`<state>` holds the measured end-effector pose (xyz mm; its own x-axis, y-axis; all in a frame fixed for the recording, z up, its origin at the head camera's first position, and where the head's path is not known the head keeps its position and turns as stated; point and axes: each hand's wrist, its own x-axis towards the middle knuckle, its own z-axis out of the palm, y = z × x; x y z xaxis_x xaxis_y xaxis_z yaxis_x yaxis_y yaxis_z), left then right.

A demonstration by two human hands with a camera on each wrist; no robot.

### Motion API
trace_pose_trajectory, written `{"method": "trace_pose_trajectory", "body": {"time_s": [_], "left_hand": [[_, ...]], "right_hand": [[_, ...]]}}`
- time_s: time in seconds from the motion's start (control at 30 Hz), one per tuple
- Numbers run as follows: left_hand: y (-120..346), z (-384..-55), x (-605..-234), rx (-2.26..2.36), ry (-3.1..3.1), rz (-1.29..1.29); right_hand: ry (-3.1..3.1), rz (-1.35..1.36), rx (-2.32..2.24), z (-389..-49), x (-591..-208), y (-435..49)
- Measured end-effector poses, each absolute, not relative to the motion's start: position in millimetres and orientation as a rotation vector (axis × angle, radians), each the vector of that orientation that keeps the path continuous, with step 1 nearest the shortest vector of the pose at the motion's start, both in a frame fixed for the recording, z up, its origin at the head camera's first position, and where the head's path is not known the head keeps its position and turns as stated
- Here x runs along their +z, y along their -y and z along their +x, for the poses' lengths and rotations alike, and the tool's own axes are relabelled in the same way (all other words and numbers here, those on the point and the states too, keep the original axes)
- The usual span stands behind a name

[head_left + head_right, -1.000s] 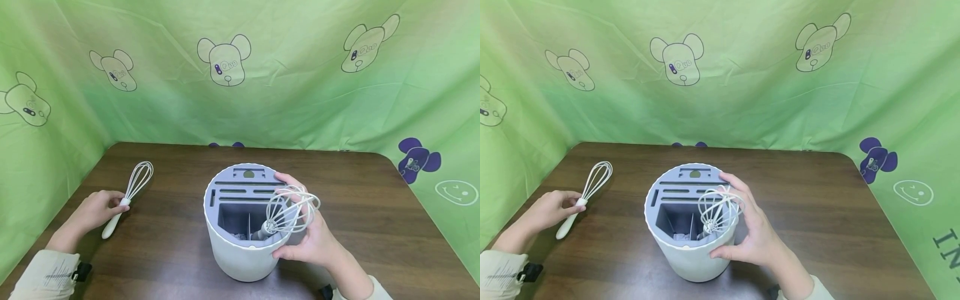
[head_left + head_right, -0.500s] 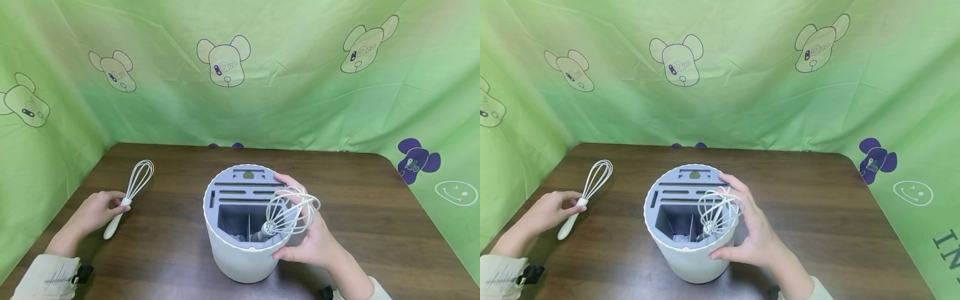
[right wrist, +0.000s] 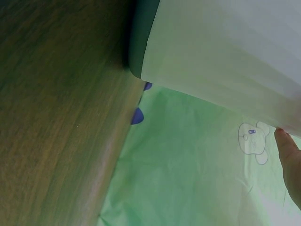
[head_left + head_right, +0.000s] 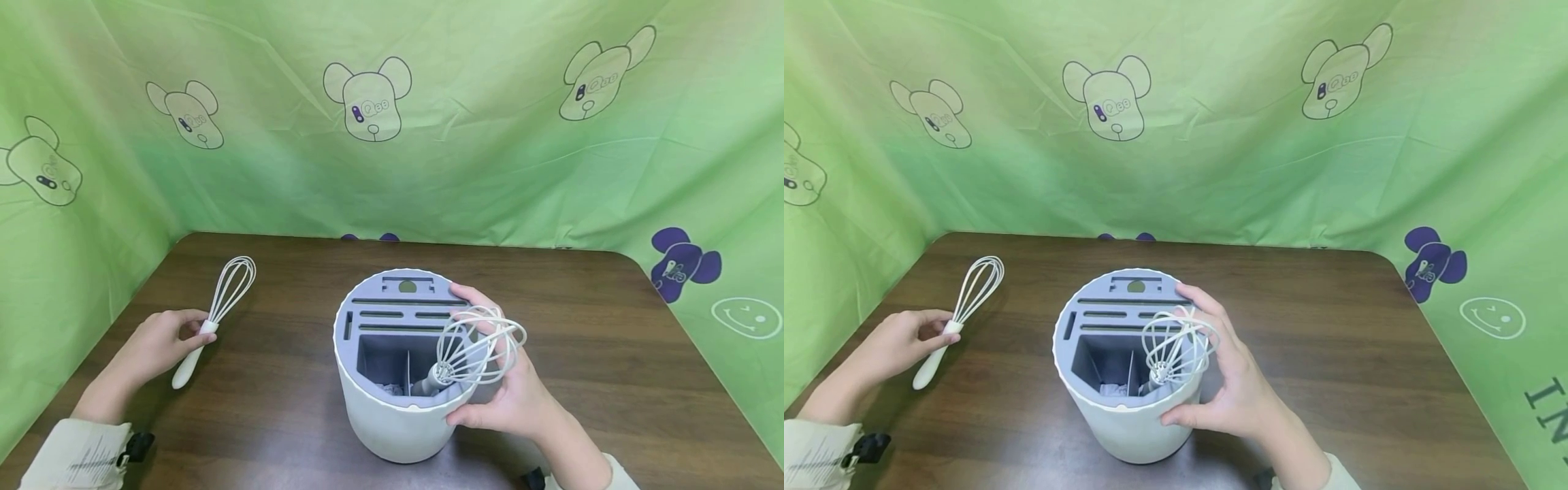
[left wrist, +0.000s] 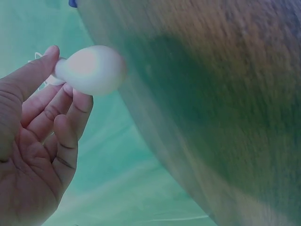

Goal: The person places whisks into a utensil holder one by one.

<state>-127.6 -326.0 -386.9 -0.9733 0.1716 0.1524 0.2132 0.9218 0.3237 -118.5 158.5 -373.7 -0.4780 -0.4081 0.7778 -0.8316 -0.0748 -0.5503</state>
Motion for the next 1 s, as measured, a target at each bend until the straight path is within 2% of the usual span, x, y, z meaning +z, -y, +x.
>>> {"method": "trace_pose_trajectory", "body": {"time_s": [1.0], "left_hand": [[286,-107,-352,-0.542,2.845,-0.439]], "right_hand": [[1.798,1.367,1.579,-121,-373,-157]]}}
